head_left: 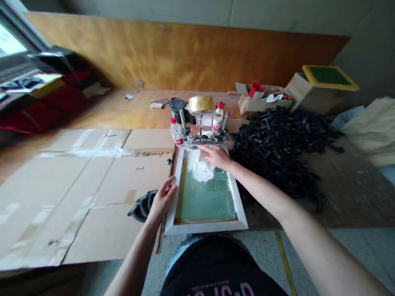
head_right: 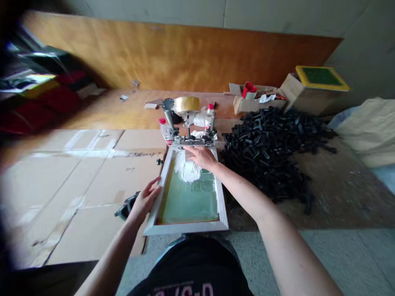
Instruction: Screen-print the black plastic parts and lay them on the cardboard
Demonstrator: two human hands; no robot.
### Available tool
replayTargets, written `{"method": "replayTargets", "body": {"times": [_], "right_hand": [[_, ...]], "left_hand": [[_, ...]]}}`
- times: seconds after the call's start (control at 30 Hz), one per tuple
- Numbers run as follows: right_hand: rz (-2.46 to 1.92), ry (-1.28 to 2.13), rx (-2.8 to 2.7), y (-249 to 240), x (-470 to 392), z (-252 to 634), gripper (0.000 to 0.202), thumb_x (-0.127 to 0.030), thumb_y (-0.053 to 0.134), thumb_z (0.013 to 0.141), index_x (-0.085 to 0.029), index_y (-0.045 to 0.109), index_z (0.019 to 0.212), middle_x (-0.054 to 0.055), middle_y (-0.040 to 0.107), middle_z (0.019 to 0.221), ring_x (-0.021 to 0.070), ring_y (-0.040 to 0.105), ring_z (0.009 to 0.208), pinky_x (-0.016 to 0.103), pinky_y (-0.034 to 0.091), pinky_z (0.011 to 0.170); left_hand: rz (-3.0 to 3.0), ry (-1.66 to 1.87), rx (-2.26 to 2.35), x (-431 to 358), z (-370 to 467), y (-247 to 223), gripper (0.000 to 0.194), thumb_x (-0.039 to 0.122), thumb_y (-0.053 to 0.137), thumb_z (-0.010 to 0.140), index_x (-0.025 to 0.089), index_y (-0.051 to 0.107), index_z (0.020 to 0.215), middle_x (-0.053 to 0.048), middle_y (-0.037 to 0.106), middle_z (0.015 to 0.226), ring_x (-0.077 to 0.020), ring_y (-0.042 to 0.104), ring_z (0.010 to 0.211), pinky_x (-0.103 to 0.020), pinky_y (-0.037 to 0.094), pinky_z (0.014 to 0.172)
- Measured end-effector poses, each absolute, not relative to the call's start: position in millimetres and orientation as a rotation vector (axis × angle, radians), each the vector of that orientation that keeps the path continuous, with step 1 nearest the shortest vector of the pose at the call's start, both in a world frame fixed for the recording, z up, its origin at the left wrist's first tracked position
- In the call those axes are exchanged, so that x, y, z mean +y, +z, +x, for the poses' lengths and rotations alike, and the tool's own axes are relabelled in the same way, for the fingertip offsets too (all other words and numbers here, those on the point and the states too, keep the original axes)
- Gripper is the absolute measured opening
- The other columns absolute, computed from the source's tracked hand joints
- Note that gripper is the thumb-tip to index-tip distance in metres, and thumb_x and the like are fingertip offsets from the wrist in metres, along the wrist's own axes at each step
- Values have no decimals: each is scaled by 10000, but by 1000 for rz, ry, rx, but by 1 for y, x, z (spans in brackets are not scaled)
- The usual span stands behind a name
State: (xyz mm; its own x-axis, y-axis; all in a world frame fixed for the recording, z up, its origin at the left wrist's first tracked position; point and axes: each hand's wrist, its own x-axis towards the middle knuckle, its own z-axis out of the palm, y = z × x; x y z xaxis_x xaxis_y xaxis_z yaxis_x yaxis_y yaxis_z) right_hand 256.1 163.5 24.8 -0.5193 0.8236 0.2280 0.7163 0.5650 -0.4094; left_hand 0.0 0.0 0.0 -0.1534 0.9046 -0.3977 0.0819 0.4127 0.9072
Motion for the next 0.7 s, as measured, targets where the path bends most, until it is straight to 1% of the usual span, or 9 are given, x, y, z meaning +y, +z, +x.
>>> {"method": "replayTargets", "body": {"times": [0.1,0.17,0.27,0.33,0.37,0.5,0.57,0.63,0.7], "right_hand": [[-1402,277,-2247,44,195,267,590,-241,687,854,-309,514,1414,59,680,1143,219,641,968,324,501,861],[-1514,243,-2096,49,207,287,481,-238,629,885,-273,563,1360,66,688,1102,223,642,935,335,493,848],[-1721,294,-1876,35,200,324,271,-202,528,914,-196,666,1147,60,702,940,217,636,855,337,481,815],[-1785,394,-1867,14,182,336,203,-204,551,895,-183,681,1048,47,692,869,211,625,817,331,479,786],[-1764,447,-1913,2,170,336,195,-218,594,874,-185,679,1046,41,690,872,207,621,823,327,479,787],[-1529,500,-2223,-35,126,309,391,-225,743,794,-229,647,1172,53,675,1054,215,590,991,353,451,893],[-1501,441,-2314,-39,106,289,287,-232,722,832,-237,674,1115,61,654,1052,223,564,1022,374,435,914],[-1514,342,-2295,-35,84,267,135,-268,671,888,-224,700,1012,64,633,970,219,547,988,360,437,889],[-1387,255,-2323,-30,59,246,123,-295,620,927,-219,704,975,60,612,909,210,533,946,332,440,851]], "left_hand": [[930,997,1550,5,-3,31,701,675,656,740,199,652,1255,-28,707,875,-156,594,679,-227,440,583],[936,1113,1501,15,-3,48,615,677,627,765,181,713,1118,-34,705,898,-142,588,667,-226,447,579],[920,1352,1352,42,3,71,555,655,598,798,187,702,1078,-40,700,904,-152,622,703,-246,495,616],[902,1439,1244,64,10,85,522,617,592,814,186,673,1096,-55,702,926,-176,657,785,-272,531,663],[886,1455,1203,73,13,90,510,604,583,821,178,662,1090,-65,704,929,-186,667,818,-282,543,672],[747,1553,1190,77,31,86,475,586,551,853,193,616,1112,-65,713,916,-172,682,797,-257,546,622],[681,1418,1237,57,46,67,473,579,578,852,204,609,1138,-77,725,965,-167,690,785,-249,547,608],[609,1105,1248,29,62,42,515,595,588,848,188,611,1163,-124,727,1063,-207,708,846,-283,564,613],[508,900,1239,1,73,17,539,605,577,853,174,611,1175,-154,711,1143,-254,714,932,-322,580,634]]}}
